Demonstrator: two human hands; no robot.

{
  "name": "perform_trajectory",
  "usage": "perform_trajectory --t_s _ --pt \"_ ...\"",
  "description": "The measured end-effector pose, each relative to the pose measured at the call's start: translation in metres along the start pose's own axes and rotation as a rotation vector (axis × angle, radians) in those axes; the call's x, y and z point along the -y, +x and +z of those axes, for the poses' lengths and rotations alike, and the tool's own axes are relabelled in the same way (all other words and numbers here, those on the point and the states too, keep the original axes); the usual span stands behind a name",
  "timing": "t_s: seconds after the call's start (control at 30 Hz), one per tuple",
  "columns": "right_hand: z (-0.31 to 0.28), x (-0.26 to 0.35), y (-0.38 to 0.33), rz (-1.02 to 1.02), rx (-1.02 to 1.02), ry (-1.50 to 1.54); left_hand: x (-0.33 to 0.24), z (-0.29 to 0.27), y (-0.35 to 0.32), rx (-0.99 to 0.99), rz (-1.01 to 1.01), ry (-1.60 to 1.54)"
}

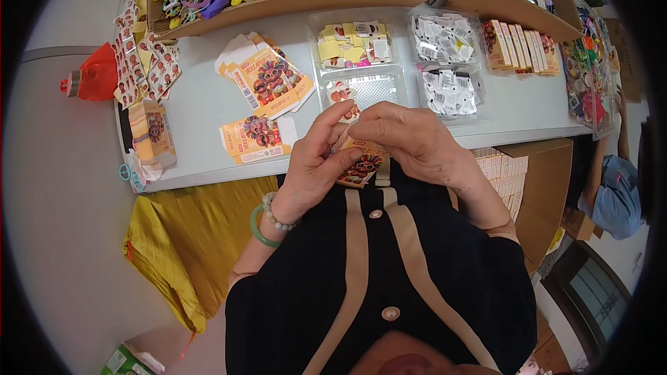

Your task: Packaging small colorful items into individual plastic pouches at a toy factory workstation.

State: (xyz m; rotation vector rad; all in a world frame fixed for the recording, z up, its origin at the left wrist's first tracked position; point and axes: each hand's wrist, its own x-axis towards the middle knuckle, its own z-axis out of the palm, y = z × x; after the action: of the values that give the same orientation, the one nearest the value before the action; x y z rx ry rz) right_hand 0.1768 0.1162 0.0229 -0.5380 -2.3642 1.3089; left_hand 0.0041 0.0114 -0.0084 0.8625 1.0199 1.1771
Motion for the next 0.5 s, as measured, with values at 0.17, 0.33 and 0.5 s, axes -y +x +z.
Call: perform_trajectory --t_s 0.17,0.33,0.5 --pt "-0.011 0.015 0.010 -0.057 0.079 -0.125 0.003 0.000 0.001 0.013 -0.015 0.030" --pt "-0.004 0.006 0.009 -0.105 0.040 -0.125 0.002 -0.004 0.003 0.026 -0.044 -0.101" --pt "0.002 0.002 0.008 -0.117 -0.042 -0.114 0.005 -0.004 0.004 0.010 -0.039 -0.100"
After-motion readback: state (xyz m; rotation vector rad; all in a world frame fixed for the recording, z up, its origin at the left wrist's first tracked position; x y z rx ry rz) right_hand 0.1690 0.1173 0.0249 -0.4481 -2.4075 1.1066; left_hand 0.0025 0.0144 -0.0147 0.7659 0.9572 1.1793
